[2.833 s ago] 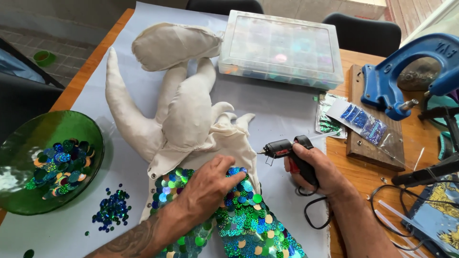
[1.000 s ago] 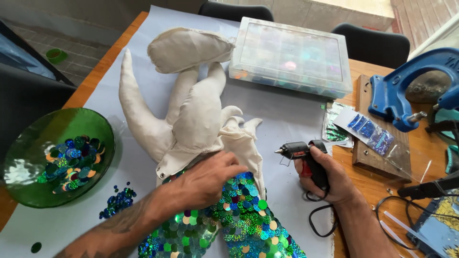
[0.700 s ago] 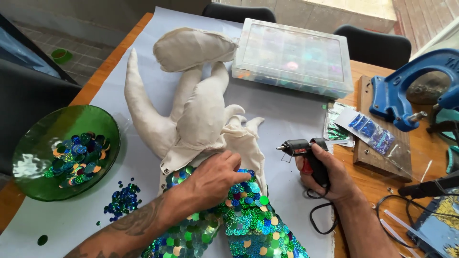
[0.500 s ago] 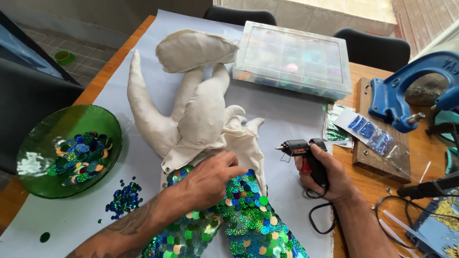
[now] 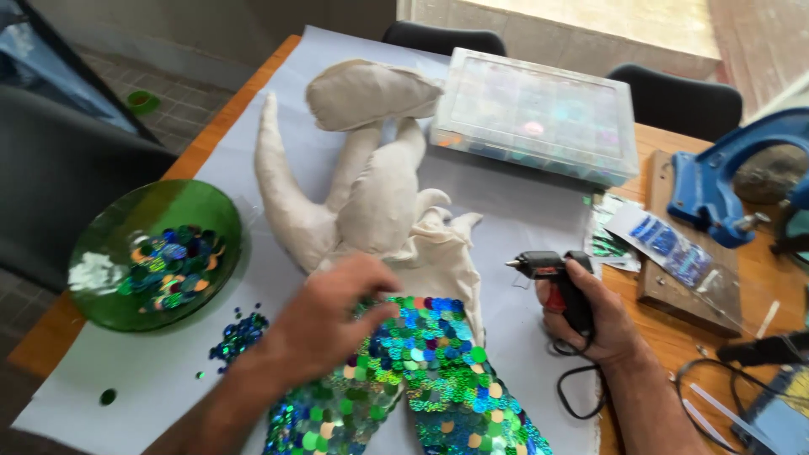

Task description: Decorating a stuffed figure by gluing sequins onto its legs using a hot glue gun

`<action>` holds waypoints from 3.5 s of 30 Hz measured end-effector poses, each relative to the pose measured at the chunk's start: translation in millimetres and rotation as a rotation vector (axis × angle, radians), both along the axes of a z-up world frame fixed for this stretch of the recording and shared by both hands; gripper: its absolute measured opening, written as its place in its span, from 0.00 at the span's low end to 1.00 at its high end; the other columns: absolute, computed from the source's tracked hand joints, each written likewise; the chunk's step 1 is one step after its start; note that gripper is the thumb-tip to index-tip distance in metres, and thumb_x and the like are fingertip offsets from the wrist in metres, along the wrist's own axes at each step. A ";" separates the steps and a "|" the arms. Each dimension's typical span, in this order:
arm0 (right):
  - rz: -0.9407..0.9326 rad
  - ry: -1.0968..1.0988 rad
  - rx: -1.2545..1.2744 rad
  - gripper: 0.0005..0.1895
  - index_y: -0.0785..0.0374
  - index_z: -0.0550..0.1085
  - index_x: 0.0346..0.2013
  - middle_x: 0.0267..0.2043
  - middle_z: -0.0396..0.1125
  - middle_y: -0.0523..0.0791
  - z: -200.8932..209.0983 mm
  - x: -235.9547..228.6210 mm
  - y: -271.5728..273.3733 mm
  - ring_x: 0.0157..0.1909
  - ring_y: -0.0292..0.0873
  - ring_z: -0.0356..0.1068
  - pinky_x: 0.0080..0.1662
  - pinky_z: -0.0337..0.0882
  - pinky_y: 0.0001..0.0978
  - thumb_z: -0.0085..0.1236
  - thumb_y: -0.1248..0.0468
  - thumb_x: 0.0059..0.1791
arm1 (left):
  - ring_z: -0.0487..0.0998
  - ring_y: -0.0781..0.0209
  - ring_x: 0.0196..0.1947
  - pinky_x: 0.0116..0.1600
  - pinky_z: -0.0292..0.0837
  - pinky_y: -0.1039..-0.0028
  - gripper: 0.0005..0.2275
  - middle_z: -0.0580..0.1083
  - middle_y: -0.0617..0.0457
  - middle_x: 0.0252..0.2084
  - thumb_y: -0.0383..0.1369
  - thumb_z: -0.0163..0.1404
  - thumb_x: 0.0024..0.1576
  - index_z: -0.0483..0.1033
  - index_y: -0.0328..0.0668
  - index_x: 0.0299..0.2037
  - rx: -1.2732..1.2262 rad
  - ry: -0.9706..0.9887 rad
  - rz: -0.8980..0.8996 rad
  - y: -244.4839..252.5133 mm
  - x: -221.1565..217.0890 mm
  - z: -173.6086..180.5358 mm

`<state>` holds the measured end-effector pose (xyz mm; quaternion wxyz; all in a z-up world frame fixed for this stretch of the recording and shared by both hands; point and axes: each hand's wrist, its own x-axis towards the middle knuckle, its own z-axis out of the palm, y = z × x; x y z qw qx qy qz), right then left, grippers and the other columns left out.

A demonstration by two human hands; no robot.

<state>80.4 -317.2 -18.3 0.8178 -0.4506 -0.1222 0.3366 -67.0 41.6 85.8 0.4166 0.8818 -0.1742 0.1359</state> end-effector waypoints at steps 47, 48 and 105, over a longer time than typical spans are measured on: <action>-0.063 -0.201 -0.417 0.20 0.74 0.76 0.38 0.10 0.56 0.50 -5.0 -9.5 16.8 0.11 0.39 0.50 0.18 0.44 0.29 0.55 0.55 0.51 | 0.76 0.57 0.41 0.42 0.76 0.68 0.43 0.74 0.50 0.55 0.37 0.72 0.36 0.67 0.47 0.66 -0.390 0.134 0.804 97.1 69.7 -36.8; -0.076 -0.200 -0.405 0.19 0.75 0.76 0.37 0.10 0.55 0.49 -6.0 -9.8 16.5 0.11 0.39 0.50 0.18 0.43 0.28 0.55 0.56 0.51 | 0.76 0.56 0.40 0.41 0.77 0.68 0.44 0.74 0.51 0.56 0.38 0.72 0.36 0.66 0.49 0.67 -0.377 0.123 0.798 99.0 73.3 -38.9; 0.016 -0.246 -0.358 0.18 0.75 0.77 0.40 0.12 0.59 0.47 -1.6 -11.8 14.9 0.13 0.40 0.54 0.22 0.53 0.30 0.56 0.58 0.51 | 0.83 0.63 0.34 0.43 0.82 0.79 0.23 0.82 0.47 0.38 0.23 0.67 0.44 0.70 0.41 0.48 -0.607 0.129 0.781 61.9 -3.1 -71.7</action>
